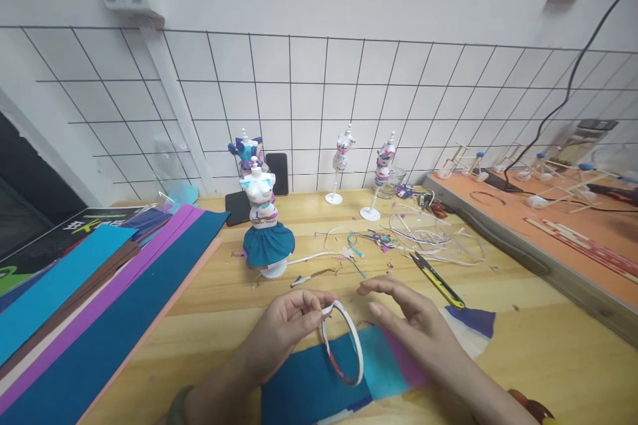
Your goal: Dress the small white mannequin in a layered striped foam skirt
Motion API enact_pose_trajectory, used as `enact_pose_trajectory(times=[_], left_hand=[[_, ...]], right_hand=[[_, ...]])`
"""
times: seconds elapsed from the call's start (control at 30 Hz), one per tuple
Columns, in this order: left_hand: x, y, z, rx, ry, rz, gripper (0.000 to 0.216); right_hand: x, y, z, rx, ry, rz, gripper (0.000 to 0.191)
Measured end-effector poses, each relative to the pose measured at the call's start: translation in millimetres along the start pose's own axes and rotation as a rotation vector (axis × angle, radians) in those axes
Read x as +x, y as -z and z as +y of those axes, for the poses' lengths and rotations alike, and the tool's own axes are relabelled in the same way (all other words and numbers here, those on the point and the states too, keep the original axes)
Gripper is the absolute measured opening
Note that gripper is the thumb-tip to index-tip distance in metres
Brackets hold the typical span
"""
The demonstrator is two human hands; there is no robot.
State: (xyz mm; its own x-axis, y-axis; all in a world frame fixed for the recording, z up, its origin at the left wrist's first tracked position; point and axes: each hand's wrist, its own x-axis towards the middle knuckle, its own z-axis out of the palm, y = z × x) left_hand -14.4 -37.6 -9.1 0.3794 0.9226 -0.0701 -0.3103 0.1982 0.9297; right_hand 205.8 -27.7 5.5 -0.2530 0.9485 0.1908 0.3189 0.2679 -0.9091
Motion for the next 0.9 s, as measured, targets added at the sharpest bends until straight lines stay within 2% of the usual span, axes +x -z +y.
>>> enact_pose_trajectory(times=[0.07,0.17,0.43,0.53,0.73,0.9], left_hand=[[-1,-1,-1,0.074,-0.028,-0.018,0.020],[-2,-3,-2,0.133,-0.046,-0.044,0.020],[-2,-5,-4,0.179,-0.057,-0.030,0.021],[-4,-7,-1,0.197,-0.060,-0.027,0.021],[-5,-11,6,0.200,-0.057,-0.020,0.022],[-5,-7,5,0.187,-0.087,-0.014,0.020]], right_hand=[[-3,-5,-9,-0.074,0.040,-0.080,0.020],[-6,-11,-15,-0.074,0.019,-0.152,0.020],[-7,-22,-12,-0.028,-0.095,-0.103,0.015],[-4,-24,-9,0.092,-0.172,-0.116,0.022],[4,-21,0,0.492,-0.344,-0.262,0.034],[10,-16,6,0.455,-0.377,-0.235,0.037]])
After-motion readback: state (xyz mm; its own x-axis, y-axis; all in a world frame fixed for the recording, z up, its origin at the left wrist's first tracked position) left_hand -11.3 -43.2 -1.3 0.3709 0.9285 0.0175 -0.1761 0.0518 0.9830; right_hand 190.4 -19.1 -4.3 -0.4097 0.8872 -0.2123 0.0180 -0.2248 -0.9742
